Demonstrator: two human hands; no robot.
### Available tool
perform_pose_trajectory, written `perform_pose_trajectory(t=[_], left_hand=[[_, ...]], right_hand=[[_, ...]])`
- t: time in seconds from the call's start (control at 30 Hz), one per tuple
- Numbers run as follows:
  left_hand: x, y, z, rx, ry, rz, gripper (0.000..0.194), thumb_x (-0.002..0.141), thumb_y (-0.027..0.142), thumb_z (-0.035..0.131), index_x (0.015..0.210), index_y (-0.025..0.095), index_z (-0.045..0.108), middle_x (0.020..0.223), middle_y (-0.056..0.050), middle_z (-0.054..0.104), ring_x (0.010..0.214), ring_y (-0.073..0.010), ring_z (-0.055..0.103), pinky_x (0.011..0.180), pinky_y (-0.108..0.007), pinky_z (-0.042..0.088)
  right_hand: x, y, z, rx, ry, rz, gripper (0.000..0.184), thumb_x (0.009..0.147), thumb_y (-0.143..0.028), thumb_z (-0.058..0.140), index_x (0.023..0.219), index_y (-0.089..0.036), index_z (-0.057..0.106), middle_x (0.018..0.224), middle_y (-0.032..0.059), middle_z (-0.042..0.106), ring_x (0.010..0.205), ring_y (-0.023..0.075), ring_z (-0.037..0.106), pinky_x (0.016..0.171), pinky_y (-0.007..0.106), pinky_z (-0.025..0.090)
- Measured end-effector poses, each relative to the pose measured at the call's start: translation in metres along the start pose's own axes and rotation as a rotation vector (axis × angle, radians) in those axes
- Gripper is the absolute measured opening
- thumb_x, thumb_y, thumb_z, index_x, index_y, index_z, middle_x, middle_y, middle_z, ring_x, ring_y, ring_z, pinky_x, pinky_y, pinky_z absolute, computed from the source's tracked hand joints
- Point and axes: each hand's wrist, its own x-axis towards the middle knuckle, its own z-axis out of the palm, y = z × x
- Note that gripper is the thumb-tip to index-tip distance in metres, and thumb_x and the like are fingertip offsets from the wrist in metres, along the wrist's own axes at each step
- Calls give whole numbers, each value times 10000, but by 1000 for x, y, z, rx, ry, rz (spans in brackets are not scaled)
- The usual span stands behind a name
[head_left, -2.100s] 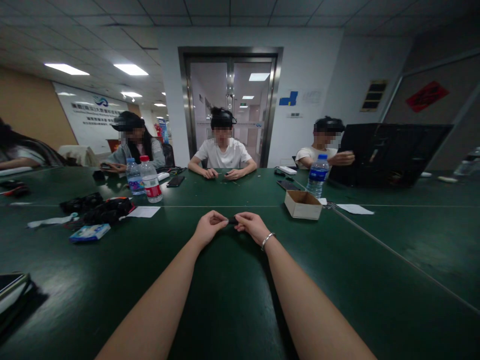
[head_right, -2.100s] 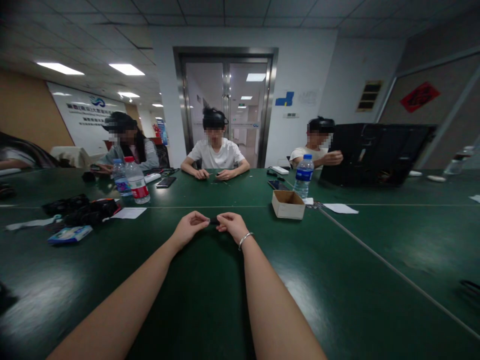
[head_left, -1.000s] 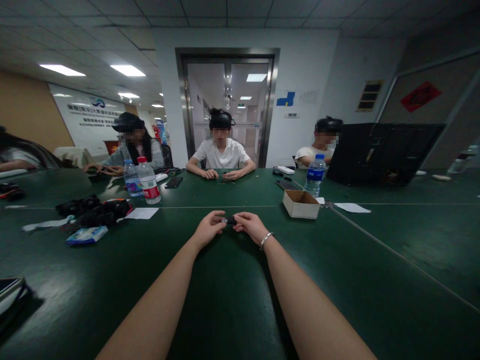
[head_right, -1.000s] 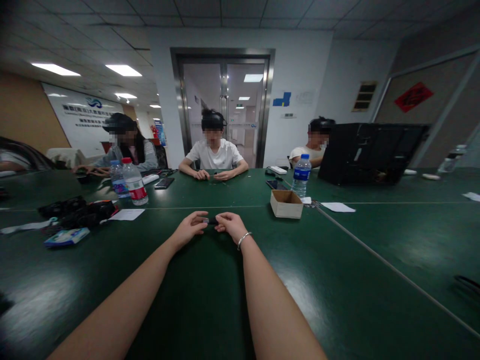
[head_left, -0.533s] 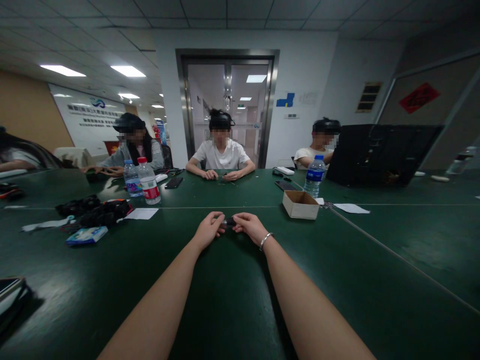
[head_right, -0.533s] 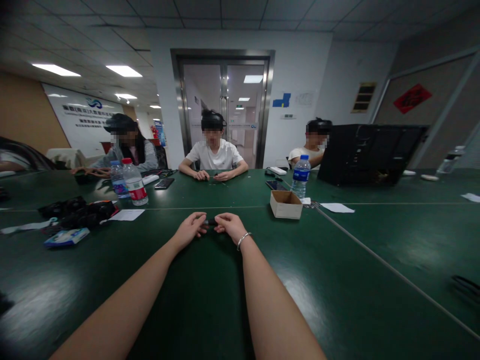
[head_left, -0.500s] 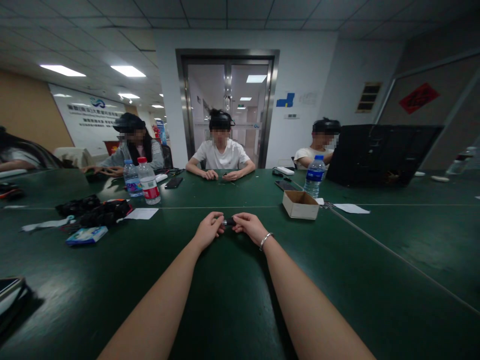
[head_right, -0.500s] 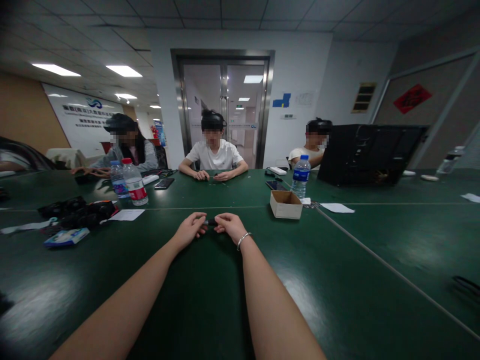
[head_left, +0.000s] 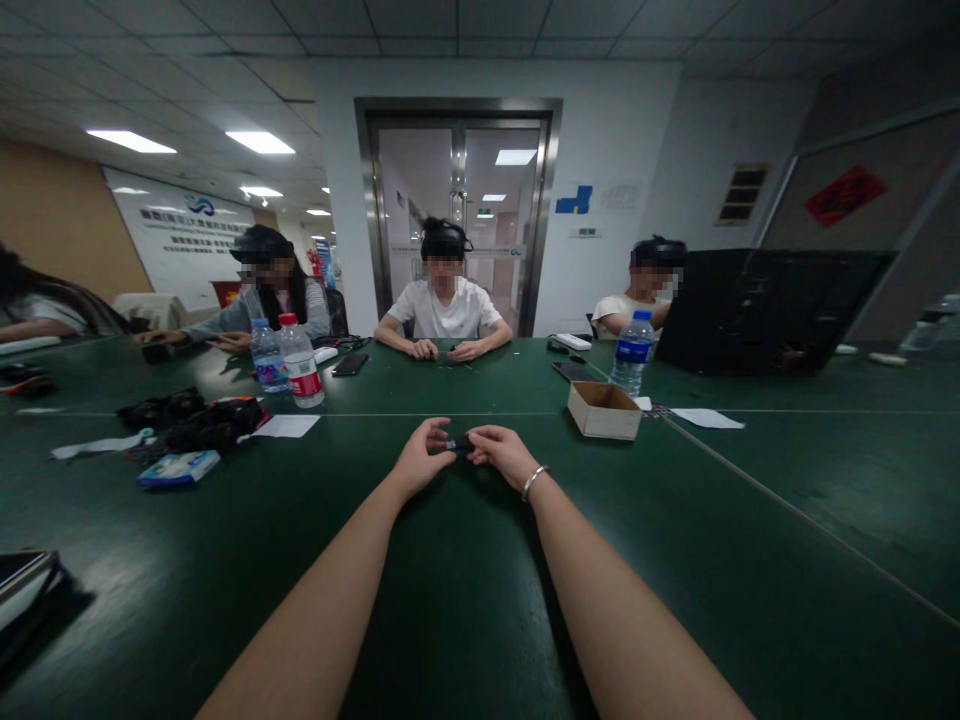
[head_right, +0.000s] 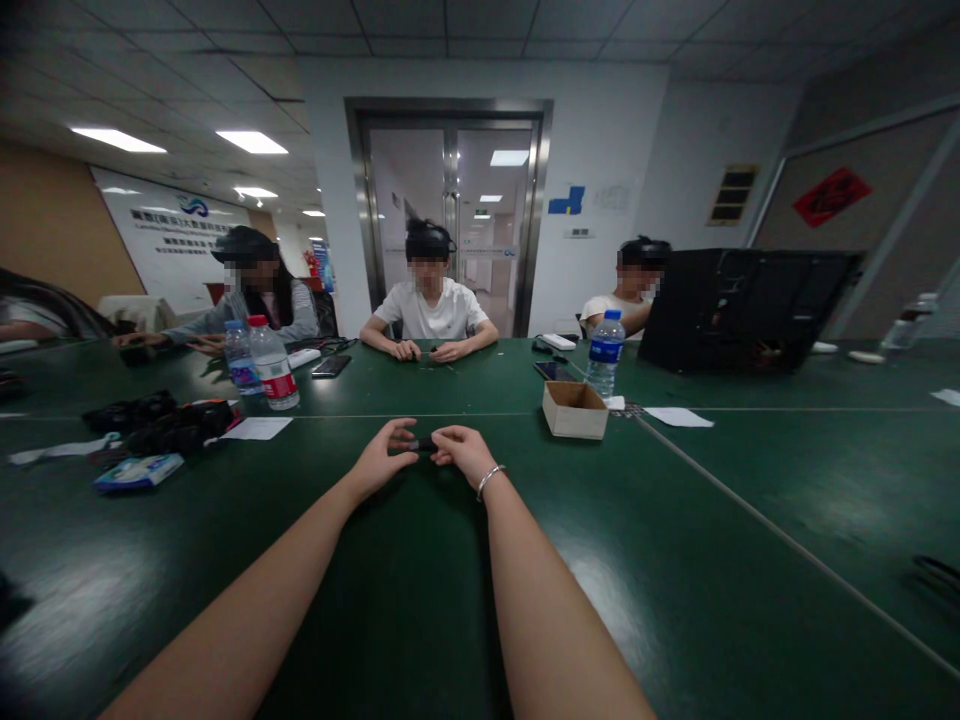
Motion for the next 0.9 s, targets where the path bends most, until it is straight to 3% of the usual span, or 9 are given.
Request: perform_pose_trajectory(t=[0.17, 0.43, 0.53, 0.67, 0.8, 0.9], left_hand=[[0, 3, 1, -71, -23, -148, 379, 773, 329, 545, 1106, 159, 482, 877, -71, 579, 713, -149, 586, 590, -242, 457], [-2, 4, -3, -63, -61, -7, 478, 629, 180, 663, 1084, 172, 518, 967, -71, 541, 771, -137, 568, 627, -229, 460], [-1, 3, -3, -70, -76, -51, 420, 688, 263, 629, 1079, 159, 517, 861, -48, 554, 636, -99, 544, 557, -205, 437], [0, 2, 0, -2, -78, -123, 361, 818, 414, 438, 1027, 136, 535, 664, -13, 529, 514, -88, 493, 473, -186, 384], [0, 2, 2, 45, -63, -78, 371, 774, 375, 509, 1089, 178, 498, 747, -2, 532, 538, -87, 511, 474, -184, 381], [-1, 1, 2, 51, -94, -70, 354, 807, 400, 442, 1065, 168, 514, 647, 16, 508, 488, -83, 464, 455, -183, 347]], right_hand=[[0, 0, -1, -7, -6, 1, 62, 768, -74, 634, 818, -72, 596, 636, 47, 616, 518, 100, 597, 461, 136, 486], [1, 0, -1, -9, -14, 12, 70, 762, -83, 649, 815, -78, 603, 613, 42, 617, 510, 99, 597, 458, 134, 490], [0, 0, -1, -8, -16, 3, 75, 756, -95, 662, 809, -78, 612, 622, 45, 618, 520, 101, 599, 461, 136, 492], [-1, -1, -1, -8, -31, 14, 68, 765, -91, 653, 821, -75, 619, 638, 46, 620, 526, 100, 599, 468, 138, 497], [-1, -1, -1, -10, -31, 14, 65, 768, -69, 639, 829, -74, 618, 658, 50, 628, 524, 95, 599, 469, 134, 495], [-1, -1, -1, -11, -54, 12, 73, 760, -82, 653, 825, -75, 622, 662, 53, 633, 518, 94, 595, 464, 134, 492]])
